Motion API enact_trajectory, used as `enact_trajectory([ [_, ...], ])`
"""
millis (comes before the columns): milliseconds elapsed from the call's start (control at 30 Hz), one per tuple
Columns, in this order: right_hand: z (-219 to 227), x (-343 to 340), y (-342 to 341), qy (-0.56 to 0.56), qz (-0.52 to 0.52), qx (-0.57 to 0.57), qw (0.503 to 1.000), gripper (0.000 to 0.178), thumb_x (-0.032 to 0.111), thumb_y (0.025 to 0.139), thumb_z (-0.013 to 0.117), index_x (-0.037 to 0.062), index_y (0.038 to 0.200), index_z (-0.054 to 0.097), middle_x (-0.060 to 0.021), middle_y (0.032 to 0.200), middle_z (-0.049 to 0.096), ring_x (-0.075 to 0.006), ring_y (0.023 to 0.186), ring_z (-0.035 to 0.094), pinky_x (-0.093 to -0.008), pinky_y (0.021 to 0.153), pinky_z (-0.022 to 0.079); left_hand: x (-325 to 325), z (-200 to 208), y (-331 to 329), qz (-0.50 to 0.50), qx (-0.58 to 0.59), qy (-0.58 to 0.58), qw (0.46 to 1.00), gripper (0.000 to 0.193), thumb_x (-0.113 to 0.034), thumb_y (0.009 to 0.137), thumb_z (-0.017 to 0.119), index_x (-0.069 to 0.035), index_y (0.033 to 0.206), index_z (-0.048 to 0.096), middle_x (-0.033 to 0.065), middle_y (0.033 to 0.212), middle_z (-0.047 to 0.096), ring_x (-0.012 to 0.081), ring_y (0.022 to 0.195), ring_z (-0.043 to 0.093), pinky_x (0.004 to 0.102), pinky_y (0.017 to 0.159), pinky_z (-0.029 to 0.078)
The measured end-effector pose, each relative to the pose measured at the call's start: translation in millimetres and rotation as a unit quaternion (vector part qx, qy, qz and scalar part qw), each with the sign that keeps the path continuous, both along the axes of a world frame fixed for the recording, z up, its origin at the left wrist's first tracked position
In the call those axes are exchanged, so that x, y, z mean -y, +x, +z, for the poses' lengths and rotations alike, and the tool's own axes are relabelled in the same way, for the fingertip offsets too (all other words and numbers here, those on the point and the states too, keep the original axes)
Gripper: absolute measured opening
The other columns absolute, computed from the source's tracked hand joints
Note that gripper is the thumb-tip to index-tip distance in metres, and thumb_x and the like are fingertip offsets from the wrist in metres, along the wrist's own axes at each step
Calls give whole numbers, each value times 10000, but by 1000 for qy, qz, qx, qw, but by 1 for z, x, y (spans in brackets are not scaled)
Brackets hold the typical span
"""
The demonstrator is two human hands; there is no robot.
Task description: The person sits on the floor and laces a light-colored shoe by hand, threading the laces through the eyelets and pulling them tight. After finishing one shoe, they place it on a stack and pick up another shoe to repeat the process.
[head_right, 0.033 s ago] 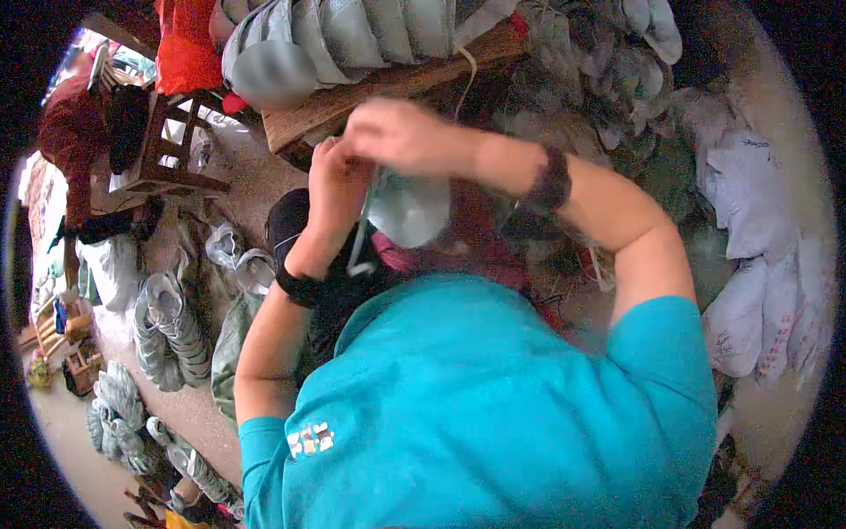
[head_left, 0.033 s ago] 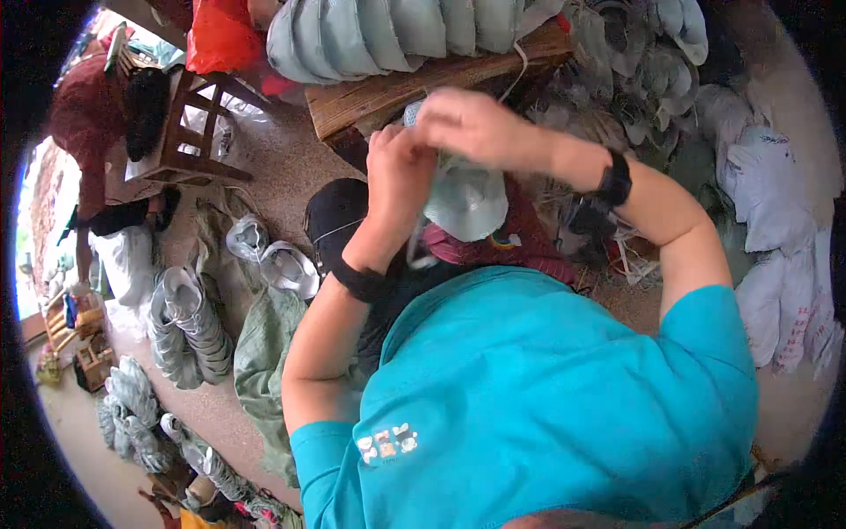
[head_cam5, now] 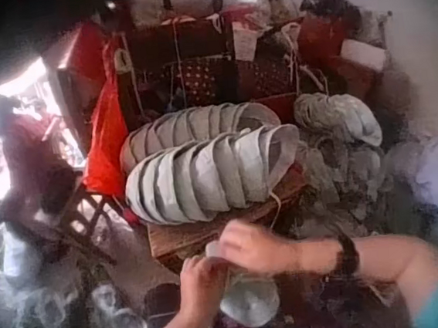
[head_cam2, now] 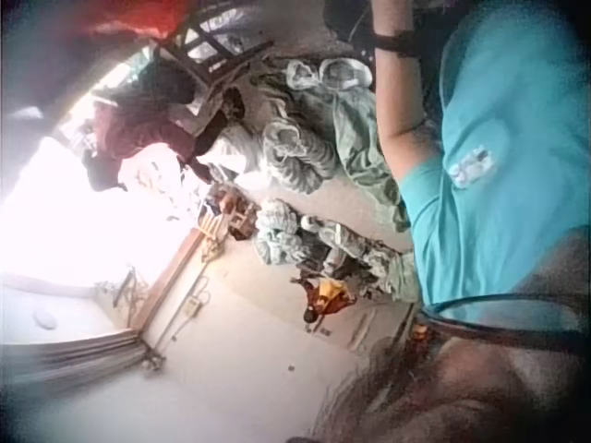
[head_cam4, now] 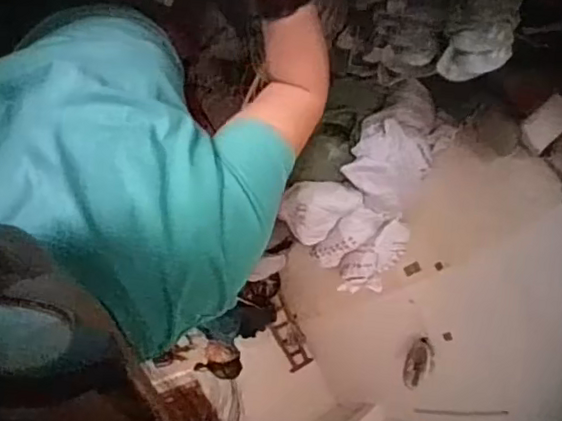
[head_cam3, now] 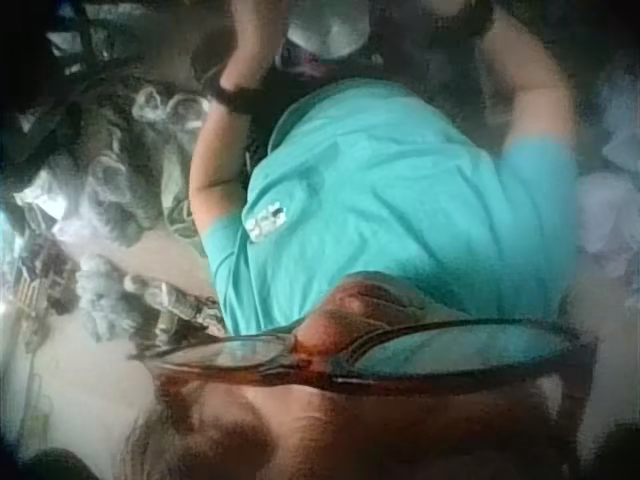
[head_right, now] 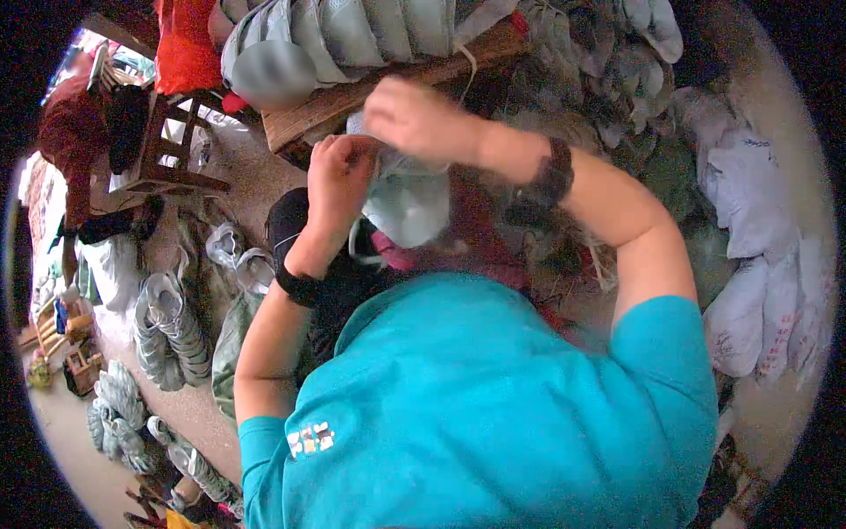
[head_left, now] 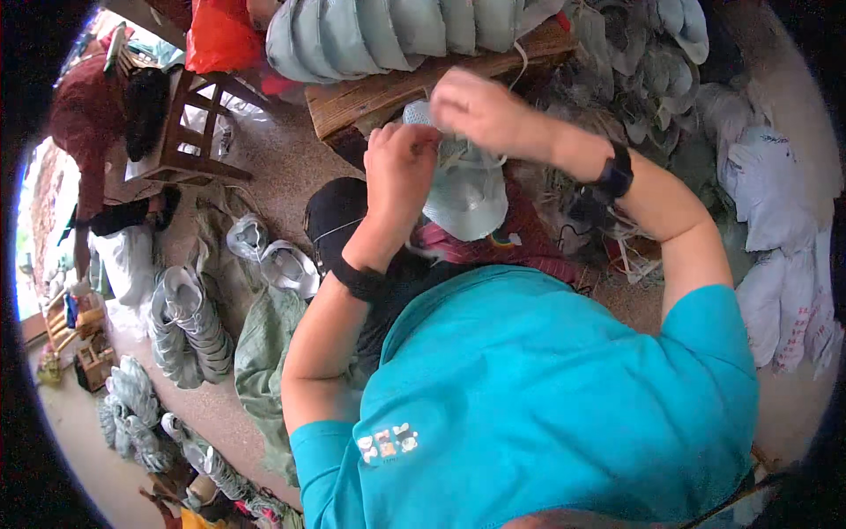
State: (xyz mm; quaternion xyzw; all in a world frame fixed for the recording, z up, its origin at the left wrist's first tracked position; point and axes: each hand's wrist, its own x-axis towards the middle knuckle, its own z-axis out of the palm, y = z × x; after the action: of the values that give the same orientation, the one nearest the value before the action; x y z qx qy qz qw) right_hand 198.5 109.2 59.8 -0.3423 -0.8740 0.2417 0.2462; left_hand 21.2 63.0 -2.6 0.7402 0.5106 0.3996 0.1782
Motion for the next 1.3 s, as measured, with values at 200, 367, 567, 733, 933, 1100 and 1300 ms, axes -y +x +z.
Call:
enact_trajectory([
  [200, -27, -6, 32, 83, 31, 136, 987, 149, 158, 899, 547, 32, 867, 619, -132, 1032, 556, -333, 1030, 510, -414, 912, 428, 4, 17, 10, 25, 0, -53, 998, 236, -90, 760, 647, -110, 994, 616, 34, 853, 643, 271, 889, 575, 406, 766, 401],
  [367, -31, -1, 35, 30, 40, 91, 995, 147, 192, 842, 641, 46, 864, 637, -151, 1090, 550, -329, 1085, 503, -406, 957, 410, 6, 22, 7, 21, -40, -16, 999, 224, -70, 776, 653, -66, 996, 616, 80, 836, 657, 271, 827, 598, 392, 758, 472],
  [567, -33, 4, 33, -113, -52, -72, 990, 130, 159, 794, 697, 57, 841, 631, -128, 1120, 544, -282, 1120, 516, -370, 976, 403, 3, 20, 4, 13, 1, -39, 999, 220, -69, 784, 647, -46, 999, 604, 104, 853, 654, 274, 831, 599, 390, 783, 479],
  [733, -33, 7, 21, -13, -111, -50, 992, 107, 110, 790, 680, 43, 841, 613, -124, 1134, 550, -277, 1114, 532, -366, 957, 426, 0, 22, 5, -17, 16, -39, 999, 250, -30, 746, 656, -38, 987, 587, 103, 872, 643, 313, 881, 575, 425, 797, 448],
  [933, -15, 9, 25, 106, -49, 57, 992, 110, 94, 774, 662, 25, 827, 594, -146, 1157, 556, -318, 1120, 524, -402, 944, 436, 3, 22, -3, 19, -80, 35, 996, 138, -86, 745, 687, -84, 874, 635, 100, 878, 580, 320, 930, 527, 426, 780, 435],
  [1100, -22, 14, 25, 69, -51, 82, 993, 106, 89, 759, 659, 30, 829, 604, -153, 1195, 553, -330, 1118, 520, -403, 963, 428, 4, 14, 3, 23, -71, 20, 997, 85, -128, 755, 690, -97, 831, 672, 92, 900, 573, 317, 917, 517, 425, 784, 432],
  [1300, -20, 12, 24, 175, -46, -10, 984, 120, 73, 728, 633, 15, 827, 600, -147, 1100, 589, -341, 1051, 552, -431, 900, 458, 16, 21, -2, 37, -76, 39, 996, 141, -184, 748, 723, -93, 834, 658, 106, 923, 548, 318, 933, 497, 419, 808, 413],
])
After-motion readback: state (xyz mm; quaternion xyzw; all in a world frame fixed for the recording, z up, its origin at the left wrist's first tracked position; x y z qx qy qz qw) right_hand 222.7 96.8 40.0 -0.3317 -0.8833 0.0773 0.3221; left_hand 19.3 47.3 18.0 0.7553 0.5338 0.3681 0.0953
